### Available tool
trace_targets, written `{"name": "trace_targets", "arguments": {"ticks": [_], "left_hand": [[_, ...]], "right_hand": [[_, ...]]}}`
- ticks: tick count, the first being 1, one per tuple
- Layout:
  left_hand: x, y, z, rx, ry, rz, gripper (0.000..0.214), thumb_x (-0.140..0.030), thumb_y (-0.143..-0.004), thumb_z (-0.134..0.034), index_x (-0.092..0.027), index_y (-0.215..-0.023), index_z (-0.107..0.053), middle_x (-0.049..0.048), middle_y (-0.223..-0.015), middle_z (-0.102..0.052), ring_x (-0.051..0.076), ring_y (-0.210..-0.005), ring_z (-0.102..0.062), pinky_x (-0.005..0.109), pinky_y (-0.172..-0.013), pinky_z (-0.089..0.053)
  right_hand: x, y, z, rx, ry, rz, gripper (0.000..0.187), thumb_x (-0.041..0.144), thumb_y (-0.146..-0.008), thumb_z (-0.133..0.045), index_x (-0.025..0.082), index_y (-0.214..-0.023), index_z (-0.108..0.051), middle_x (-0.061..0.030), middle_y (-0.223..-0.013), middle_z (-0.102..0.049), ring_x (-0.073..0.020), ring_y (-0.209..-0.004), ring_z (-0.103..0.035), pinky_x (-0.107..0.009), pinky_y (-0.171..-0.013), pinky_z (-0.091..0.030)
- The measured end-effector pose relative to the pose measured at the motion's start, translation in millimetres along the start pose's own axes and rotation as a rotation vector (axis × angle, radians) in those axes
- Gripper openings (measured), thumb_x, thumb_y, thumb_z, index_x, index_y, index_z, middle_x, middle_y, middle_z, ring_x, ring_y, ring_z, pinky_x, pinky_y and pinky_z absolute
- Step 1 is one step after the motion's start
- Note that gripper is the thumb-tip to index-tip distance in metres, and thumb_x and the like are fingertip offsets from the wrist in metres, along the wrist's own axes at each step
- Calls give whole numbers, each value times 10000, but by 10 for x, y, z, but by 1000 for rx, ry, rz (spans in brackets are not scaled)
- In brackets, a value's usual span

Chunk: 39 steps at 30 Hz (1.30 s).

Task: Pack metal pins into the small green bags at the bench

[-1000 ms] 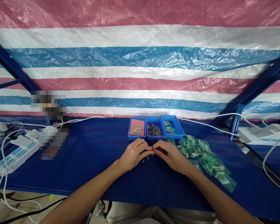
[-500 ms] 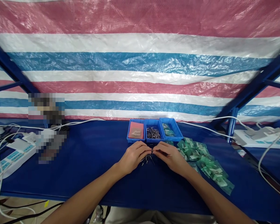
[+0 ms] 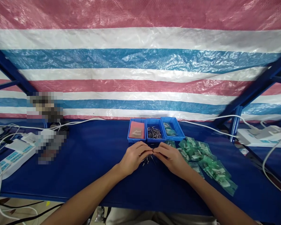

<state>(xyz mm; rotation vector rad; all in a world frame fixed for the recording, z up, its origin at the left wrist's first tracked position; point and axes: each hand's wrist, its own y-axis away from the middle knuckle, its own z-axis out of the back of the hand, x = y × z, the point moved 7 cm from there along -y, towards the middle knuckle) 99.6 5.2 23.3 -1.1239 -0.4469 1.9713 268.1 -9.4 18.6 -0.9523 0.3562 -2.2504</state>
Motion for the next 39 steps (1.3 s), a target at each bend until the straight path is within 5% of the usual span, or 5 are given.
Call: {"name": "trace_targets", "arguments": {"ticks": [13, 27, 39], "left_hand": [[-83, -14, 32, -47, -33, -65, 134, -242, -1069, -648, -178, -1126, -752, 78, -1033, -745, 178, -959, -730, 303, -874, -632], [5, -7, 29, -62, -33, 23, 74, -243, -1066, -658, -187, -1064, -707, 51, -967, -717, 169, -902, -694, 286, -821, -582], [4, -19, 4, 0, -211, -11, 244, -302, -1136, -515, -181, -1015, -690, 53, -925, -683, 171, -868, -647, 292, -818, -550]], "right_hand": [[-18, -46, -30, 0, -83, -56, 172, 270, -1123, -523, 232, -1065, -680, -74, -1035, -663, -205, -905, -664, -324, -799, -517], [-19, -29, -75, -7, -9, -55, 241, 283, -1140, -458, 230, -1130, -693, -69, -958, -664, -204, -804, -657, -315, -707, -512], [-180, -10, -129, -5, -383, -319, 393, 509, -1116, -481, 216, -977, -703, -29, -846, -614, -138, -574, -594, -291, -558, -528]]}}
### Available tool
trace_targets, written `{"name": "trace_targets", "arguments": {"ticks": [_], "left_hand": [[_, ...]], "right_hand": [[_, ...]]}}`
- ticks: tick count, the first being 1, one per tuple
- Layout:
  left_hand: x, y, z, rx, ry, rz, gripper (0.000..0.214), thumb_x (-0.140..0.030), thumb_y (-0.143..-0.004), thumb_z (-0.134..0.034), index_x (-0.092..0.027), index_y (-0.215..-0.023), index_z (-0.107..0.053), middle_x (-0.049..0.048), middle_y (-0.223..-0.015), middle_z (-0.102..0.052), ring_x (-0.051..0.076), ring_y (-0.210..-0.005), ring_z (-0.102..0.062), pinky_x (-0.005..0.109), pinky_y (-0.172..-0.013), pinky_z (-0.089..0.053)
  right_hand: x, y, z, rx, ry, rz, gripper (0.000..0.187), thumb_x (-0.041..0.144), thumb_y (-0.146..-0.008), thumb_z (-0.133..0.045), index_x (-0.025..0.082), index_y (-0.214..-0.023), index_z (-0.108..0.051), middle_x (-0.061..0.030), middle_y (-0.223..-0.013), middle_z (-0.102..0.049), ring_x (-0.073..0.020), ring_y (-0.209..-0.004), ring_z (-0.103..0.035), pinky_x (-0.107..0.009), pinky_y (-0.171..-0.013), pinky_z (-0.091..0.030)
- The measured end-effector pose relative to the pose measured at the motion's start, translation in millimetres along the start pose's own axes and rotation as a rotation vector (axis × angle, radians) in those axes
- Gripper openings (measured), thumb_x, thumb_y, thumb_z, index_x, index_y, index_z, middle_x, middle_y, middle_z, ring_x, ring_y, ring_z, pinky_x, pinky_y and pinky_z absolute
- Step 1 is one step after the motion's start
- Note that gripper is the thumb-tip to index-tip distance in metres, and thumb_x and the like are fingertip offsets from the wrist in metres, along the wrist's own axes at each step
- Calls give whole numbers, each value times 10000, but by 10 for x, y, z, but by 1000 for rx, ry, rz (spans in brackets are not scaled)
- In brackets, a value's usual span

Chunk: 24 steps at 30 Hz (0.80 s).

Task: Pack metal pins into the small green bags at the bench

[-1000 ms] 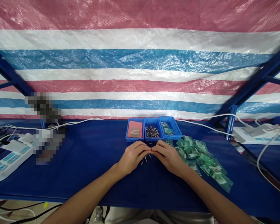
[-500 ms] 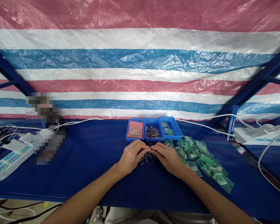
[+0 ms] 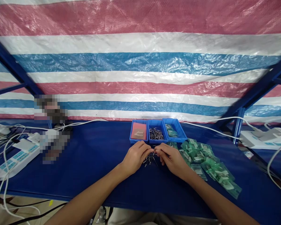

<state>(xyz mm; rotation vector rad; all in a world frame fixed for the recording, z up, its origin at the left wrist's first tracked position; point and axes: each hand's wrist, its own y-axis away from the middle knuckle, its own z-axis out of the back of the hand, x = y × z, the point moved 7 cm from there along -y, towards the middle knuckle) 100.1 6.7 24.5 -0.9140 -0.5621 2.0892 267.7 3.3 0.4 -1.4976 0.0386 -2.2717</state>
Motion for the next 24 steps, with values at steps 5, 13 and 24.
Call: {"name": "trace_targets", "arguments": {"ticks": [5, 13, 24], "left_hand": [[-32, 0, 28, 12, -20, -31, 244, -286, -1141, -500, -179, -1020, -683, 48, -895, -675, 167, -847, -639, 292, -809, -545], [-61, 14, -1, 39, -110, -103, 231, -300, -1128, -540, -173, -1028, -705, 61, -936, -695, 172, -888, -660, 303, -833, -567], [-2, 16, -18, 24, -42, -57, 211, -325, -1109, -580, -177, -1039, -714, 67, -970, -704, 184, -906, -675, 324, -842, -573]], "right_hand": [[-104, -36, -70, 69, -352, -243, 511, 680, -988, -631, 178, -959, -719, -20, -786, -635, -139, -582, -603, -256, -486, -530], [-117, -26, -46, 75, -625, -411, 449, 568, -834, -870, 152, -990, -808, -41, -824, -691, -104, -612, -571, -244, -543, -536], [-165, -61, 26, -30, -475, -332, 469, 606, -824, -856, 171, -996, -832, -49, -817, -726, -155, -659, -653, -303, -595, -624]]}}
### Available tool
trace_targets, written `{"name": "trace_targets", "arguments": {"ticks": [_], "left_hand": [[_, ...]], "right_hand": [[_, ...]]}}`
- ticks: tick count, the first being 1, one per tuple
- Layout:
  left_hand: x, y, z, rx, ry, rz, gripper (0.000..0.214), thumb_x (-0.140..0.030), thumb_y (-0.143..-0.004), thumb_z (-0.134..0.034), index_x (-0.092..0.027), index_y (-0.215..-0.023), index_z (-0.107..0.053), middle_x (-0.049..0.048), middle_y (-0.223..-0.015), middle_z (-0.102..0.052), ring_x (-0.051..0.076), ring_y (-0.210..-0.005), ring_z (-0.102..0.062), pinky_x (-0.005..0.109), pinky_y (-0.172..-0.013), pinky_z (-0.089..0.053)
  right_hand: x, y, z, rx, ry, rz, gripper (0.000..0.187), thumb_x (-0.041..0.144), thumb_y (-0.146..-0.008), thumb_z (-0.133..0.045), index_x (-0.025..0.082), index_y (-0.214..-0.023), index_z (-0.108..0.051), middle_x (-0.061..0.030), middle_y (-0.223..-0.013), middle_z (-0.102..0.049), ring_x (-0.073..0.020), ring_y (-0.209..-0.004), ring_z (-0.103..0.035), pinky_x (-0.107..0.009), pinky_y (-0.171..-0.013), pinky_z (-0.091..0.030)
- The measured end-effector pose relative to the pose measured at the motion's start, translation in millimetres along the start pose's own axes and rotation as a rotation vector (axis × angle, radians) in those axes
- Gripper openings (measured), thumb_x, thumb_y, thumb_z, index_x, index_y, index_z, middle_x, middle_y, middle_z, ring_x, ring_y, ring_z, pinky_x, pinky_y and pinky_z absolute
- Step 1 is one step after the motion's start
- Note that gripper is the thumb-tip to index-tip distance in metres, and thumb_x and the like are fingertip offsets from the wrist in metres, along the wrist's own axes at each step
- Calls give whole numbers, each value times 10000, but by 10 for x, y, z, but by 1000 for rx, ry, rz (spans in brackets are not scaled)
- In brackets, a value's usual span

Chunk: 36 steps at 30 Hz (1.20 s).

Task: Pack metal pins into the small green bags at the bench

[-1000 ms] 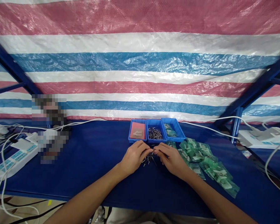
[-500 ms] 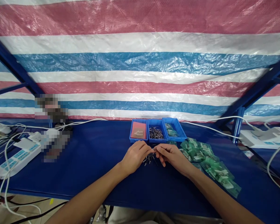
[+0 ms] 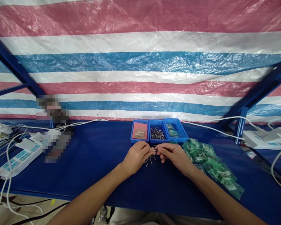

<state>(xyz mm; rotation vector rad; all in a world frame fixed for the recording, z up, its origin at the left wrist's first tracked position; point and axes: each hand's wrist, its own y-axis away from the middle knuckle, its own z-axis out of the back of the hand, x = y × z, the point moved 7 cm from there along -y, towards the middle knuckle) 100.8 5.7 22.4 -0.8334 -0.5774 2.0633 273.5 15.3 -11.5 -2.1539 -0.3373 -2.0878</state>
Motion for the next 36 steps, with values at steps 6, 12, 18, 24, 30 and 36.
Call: {"name": "trace_targets", "arguments": {"ticks": [6, 12, 18, 24, 30, 36], "left_hand": [[60, 5, -12, 19, 57, 126, 223, -371, -1106, -583, -190, -1071, -709, 49, -960, -705, 186, -917, -682, 310, -825, -564], [79, 15, -76, 77, 72, 188, 250, -358, -1122, -554, -183, -1002, -686, 36, -919, -674, 179, -881, -651, 304, -800, -526], [51, 4, -100, 124, 66, 194, 326, -352, -1160, -442, -192, -937, -617, 36, -914, -637, 182, -878, -605, 310, -792, -498], [56, 2, -97, 121, 103, 215, 287, -362, -1156, -452, -195, -973, -596, 37, -944, -633, 185, -883, -595, 317, -794, -487], [67, 4, -102, 132, 124, 227, 257, -354, -1151, -467, -198, -982, -580, 35, -955, -622, 188, -889, -587, 313, -793, -477], [80, 0, -119, 139, 163, 212, 243, -347, -1144, -492, -197, -978, -589, 35, -954, -619, 188, -895, -575, 321, -835, -471]], "right_hand": [[59, 18, 13, -18, 157, 120, 469, 633, -907, -765, 189, -1049, -819, -50, -847, -738, -169, -638, -682, -339, -640, -652], [97, 71, 34, -45, 302, 284, 368, 557, -1017, -664, 229, -1099, -809, -58, -912, -738, -184, -661, -716, -346, -681, -643], [159, 112, 1, -29, 428, 377, 329, 489, -1076, -593, 254, -1156, -808, -64, -893, -735, -196, -672, -728, -343, -678, -631], [171, 116, -7, -23, 440, 400, 317, 468, -1086, -581, 264, -1178, -806, -64, -902, -732, -194, -678, -729, -339, -685, -630], [160, 126, 1, -24, 463, 406, 281, 426, -1090, -589, 273, -1184, -806, -50, -893, -728, -186, -673, -729, -348, -715, -618], [148, 110, 10, -30, 437, 382, 292, 452, -1080, -604, 266, -1172, -809, -55, -902, -728, -190, -671, -732, -346, -695, -618]]}}
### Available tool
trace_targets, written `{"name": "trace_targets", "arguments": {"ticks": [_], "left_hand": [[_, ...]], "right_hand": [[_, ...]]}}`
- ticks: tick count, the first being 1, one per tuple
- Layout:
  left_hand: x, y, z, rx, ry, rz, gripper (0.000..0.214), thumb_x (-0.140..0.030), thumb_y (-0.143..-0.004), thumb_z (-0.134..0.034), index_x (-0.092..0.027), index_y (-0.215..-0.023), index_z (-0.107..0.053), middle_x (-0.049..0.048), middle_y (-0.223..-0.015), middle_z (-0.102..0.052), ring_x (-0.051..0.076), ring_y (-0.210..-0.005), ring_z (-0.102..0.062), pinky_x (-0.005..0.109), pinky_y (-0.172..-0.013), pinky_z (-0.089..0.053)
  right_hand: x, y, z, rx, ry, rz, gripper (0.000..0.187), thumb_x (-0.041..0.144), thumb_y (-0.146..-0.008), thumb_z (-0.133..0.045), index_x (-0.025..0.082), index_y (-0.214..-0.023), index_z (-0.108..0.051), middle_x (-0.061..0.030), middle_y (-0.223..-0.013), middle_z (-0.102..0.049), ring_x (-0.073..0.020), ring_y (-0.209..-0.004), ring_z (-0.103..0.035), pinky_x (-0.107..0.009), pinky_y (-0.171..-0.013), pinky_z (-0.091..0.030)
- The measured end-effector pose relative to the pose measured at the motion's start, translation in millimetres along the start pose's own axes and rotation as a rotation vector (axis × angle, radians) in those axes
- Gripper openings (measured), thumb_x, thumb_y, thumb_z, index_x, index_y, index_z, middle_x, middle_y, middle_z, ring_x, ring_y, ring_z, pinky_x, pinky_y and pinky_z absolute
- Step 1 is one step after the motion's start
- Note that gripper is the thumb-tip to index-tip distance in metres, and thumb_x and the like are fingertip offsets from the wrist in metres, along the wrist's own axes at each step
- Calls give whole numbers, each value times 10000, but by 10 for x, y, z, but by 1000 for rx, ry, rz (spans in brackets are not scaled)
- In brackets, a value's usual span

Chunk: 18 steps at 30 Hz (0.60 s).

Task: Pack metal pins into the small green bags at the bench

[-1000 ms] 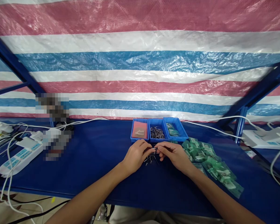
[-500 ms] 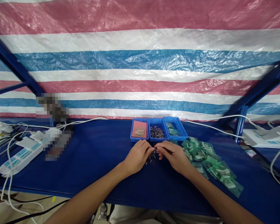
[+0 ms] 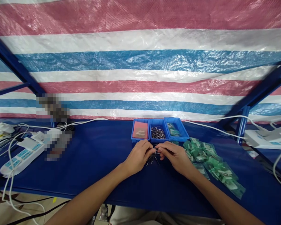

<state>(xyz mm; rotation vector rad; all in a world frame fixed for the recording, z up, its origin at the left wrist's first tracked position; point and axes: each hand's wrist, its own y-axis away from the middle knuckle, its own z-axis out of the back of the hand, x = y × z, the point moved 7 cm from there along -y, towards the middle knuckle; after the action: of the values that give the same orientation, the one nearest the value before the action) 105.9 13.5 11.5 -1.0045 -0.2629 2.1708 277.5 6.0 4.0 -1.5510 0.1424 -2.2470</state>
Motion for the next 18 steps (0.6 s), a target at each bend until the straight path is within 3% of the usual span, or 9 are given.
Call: {"name": "trace_targets", "arguments": {"ticks": [10, 18], "left_hand": [[-51, -21, 25, 37, -39, -19, 317, -342, -1159, -445, -196, -936, -617, 28, -925, -636, 178, -876, -581, 316, -818, -443], [-55, -20, -12, 72, -230, -33, 342, -340, -1170, -400, -197, -941, -608, 29, -932, -641, 189, -860, -557, 332, -810, -416]], "right_hand": [[-4, 6, 7, 0, 4, -5, 286, 451, -1074, -610, 249, -1130, -805, -50, -892, -722, -186, -666, -733, -335, -696, -610], [-5, 5, -4, 0, -23, -29, 260, 446, -1067, -619, 259, -1109, -795, -45, -885, -708, -188, -679, -731, -334, -699, -610]]}}
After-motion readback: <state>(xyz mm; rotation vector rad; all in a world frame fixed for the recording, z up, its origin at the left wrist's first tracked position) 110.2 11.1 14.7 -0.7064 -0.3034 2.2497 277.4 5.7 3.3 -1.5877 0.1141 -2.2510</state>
